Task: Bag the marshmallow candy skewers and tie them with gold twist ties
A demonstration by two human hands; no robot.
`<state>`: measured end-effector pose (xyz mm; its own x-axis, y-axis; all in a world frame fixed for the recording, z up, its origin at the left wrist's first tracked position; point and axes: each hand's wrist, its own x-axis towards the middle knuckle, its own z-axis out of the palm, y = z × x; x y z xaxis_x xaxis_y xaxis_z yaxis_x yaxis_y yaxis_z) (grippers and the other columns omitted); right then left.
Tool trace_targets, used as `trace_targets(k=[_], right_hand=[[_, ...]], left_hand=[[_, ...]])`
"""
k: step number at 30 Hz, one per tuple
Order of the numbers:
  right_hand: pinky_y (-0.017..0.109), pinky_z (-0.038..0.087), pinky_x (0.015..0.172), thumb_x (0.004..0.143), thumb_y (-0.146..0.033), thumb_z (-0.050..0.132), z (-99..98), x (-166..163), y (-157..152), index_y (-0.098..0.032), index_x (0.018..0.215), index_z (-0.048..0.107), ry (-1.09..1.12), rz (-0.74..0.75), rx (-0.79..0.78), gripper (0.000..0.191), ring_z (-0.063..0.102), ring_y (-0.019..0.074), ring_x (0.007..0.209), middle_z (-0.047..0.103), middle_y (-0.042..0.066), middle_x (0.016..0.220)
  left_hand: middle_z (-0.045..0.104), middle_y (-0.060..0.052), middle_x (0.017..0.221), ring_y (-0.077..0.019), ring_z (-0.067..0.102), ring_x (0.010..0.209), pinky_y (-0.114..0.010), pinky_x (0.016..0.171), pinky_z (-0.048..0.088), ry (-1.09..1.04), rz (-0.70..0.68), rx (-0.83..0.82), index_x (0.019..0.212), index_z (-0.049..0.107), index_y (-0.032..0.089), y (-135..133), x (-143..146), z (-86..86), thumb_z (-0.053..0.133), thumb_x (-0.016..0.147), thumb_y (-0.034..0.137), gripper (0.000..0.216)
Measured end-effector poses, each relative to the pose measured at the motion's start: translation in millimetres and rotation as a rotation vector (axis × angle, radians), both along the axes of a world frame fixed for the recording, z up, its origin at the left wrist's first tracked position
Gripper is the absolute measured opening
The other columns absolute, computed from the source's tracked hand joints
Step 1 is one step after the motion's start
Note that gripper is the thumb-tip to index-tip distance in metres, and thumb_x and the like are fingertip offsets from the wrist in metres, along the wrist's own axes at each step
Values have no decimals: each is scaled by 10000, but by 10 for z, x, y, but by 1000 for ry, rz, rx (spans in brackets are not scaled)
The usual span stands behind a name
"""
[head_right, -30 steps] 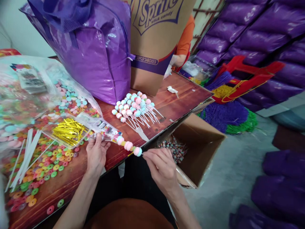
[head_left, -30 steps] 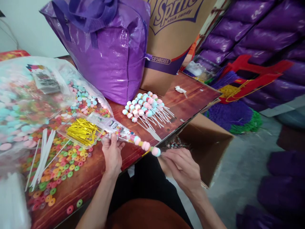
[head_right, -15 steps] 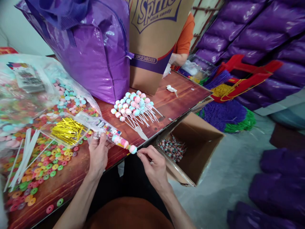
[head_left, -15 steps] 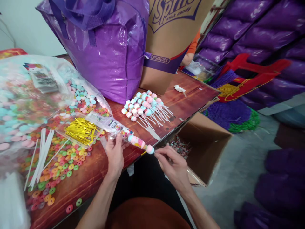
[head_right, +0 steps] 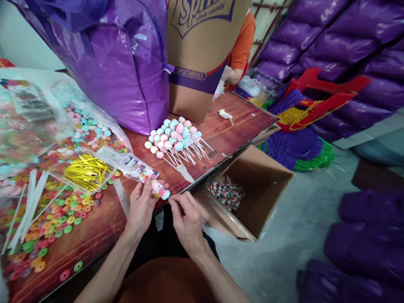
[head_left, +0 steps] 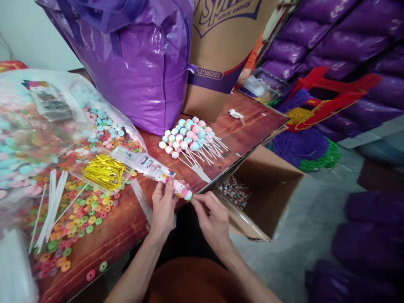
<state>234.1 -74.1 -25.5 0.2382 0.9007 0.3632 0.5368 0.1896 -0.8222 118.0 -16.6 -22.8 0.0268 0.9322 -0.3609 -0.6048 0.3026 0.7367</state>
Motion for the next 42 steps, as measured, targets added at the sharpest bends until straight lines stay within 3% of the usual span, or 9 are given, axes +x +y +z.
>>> trace_targets(k=[7,11,14,17,27,32,35,39,42], right_hand=[[238,433,588,929,-160,550,48,-204,184,-186,789,647,88,-21,-43,172,542,125,633,569,-3,731],[253,470,684,945,-179,516,95,-197,208,-189,875,687,64,84,-97,185,603,145,719,638,22,804],[242,450,640,957,-245,523,103,-106,135,-195,845,683,60,139,-226,202,587,138,648,630,-4,710],[229,380,532,961,-306,522,91,-75,81,-198,739,626,80,170,-385,269,493,117,522,526,-43,563],[213,377,528,966,-316,494,96,-359,57,-196,724,567,198,193,-322,280,473,107,526,508,-43,585],[222,435,565,946,-465,543,48,-397,110,-210,806,583,429,193,-375,293,516,129,595,547,-21,668],[216,374,475,909,-550,572,94,-535,211,-212,812,577,725,182,-406,352,438,119,521,480,-42,610],[199,227,413,879,-482,614,296,-764,341,-208,629,452,985,337,-528,405,228,72,425,300,-98,480],[207,273,424,927,-434,513,487,-894,478,-199,606,486,760,651,-633,399,317,81,395,396,-69,443]], left_hand=[[738,-56,866,-183,718,796,-339,807,573,21,-84,29,971,643,150,1,-53,-15,766,791,431,356],[741,-47,868,-184,721,827,-387,889,560,-55,-22,-12,950,646,155,73,-185,-31,787,772,416,346],[739,-24,890,-165,719,835,-407,935,547,-70,38,-20,929,647,164,117,-283,-25,812,748,382,328],[739,-45,893,-188,725,830,-415,898,558,-32,-33,-13,947,654,154,82,-286,-25,817,730,422,381],[758,-112,962,-235,705,952,-374,894,524,48,-91,25,954,730,143,-156,-220,-24,745,803,409,306],[735,-66,815,-168,659,697,-296,697,535,50,-71,72,1044,744,165,-243,-208,16,700,845,430,334],[680,-34,691,-130,564,519,-262,536,489,118,-116,103,1136,726,182,-258,-273,56,632,889,468,389],[696,-68,804,-189,635,695,-320,677,546,48,-86,177,1141,724,205,-249,-568,233,707,839,426,374],[650,-60,779,-191,604,694,-346,662,549,-40,58,215,1031,744,198,-245,-880,398,749,803,398,304]])
